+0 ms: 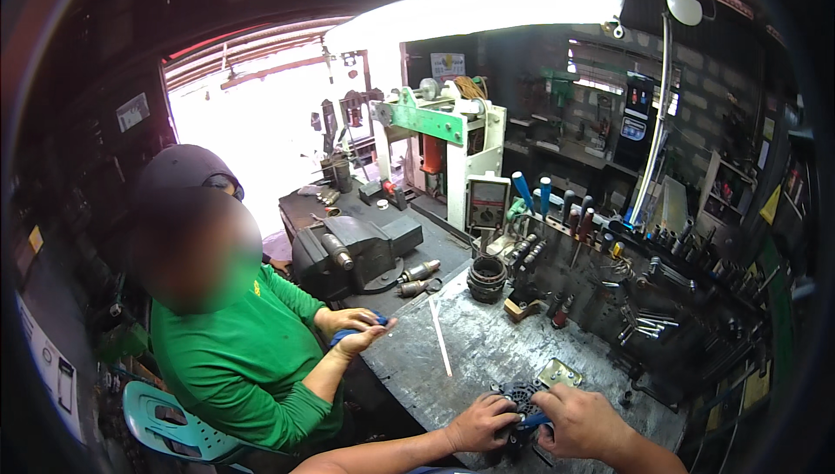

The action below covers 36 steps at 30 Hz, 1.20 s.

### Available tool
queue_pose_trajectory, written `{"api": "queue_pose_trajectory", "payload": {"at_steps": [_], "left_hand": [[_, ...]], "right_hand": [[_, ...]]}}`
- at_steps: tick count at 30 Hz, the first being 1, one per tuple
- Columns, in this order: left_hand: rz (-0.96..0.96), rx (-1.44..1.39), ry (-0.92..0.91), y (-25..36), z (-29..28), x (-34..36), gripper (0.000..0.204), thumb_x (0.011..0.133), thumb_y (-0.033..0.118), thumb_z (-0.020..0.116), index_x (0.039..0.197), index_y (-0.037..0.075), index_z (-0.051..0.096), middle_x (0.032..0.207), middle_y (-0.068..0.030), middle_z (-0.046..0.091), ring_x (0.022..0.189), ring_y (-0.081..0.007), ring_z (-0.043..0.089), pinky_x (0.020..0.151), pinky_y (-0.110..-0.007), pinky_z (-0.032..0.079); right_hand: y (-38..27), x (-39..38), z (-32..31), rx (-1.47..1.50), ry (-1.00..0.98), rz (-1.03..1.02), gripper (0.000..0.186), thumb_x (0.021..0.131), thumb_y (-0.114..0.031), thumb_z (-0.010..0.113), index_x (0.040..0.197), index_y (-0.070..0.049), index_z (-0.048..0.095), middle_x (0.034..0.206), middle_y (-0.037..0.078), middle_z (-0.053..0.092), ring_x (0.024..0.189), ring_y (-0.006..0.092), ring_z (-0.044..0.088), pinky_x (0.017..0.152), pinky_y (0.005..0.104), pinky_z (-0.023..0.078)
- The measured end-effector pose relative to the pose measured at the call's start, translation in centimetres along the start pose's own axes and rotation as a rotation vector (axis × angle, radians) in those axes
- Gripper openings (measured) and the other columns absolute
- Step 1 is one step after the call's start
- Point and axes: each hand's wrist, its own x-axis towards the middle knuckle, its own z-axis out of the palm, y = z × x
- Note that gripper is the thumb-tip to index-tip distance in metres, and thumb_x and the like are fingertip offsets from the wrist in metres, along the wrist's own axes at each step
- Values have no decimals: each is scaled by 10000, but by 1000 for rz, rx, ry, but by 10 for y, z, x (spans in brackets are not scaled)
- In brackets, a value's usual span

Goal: The person uses a screwdriver to remove screws from a circular mechanical assembly on a workbench, then separates and inspects the components. The person places removed parts on the bench and continues disassembly.

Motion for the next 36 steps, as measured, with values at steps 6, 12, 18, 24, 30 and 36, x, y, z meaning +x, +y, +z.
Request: {"api": "queue_pose_trajectory", "payload": {"at_steps": [6,12,18,24,30,36], "left_hand": [[18,-5,26,-3,5,-5,508,807,205,881,1292,110,759,1314,-134,691,1274,-388,663,1171,-548,515],[49,-32,19,-7,-1,-1,519,799,207,890,1297,128,767,1312,-133,689,1273,-386,668,1163,-550,520],[10,-14,-19,-3,-11,6,574,696,220,931,1241,115,784,1279,-134,709,1212,-388,689,1087,-542,533],[81,74,29,-1,-9,12,438,731,238,933,1135,149,790,1191,-71,729,1152,-319,716,1119,-575,525],[192,157,25,-6,-7,3,353,748,264,936,1066,188,806,1225,1,758,1160,-252,715,1180,-591,478],[140,248,34,3,-6,2,224,790,313,908,966,206,820,1327,20,774,1204,-239,706,1289,-630,348]], "right_hand": [[-9,-2,3,-26,41,-35,387,951,-387,883,1144,-82,744,1008,125,760,832,348,792,695,480,642],[-10,-5,5,-25,17,136,395,927,-318,866,1225,-110,711,1000,121,711,878,352,778,725,484,636],[4,-7,58,714,285,44,390,946,13,744,1317,-48,640,1290,230,660,1080,382,737,953,438,610],[2,-32,99,1054,613,69,238,1003,14,683,1235,21,633,1076,147,708,932,204,745,850,350,609],[8,-48,98,820,678,454,205,970,-23,723,1170,10,689,988,141,752,869,235,772,824,373,627],[6,-56,145,538,279,529,279,955,-135,796,1194,-7,732,1080,222,781,956,445,778,876,503,630]]}}
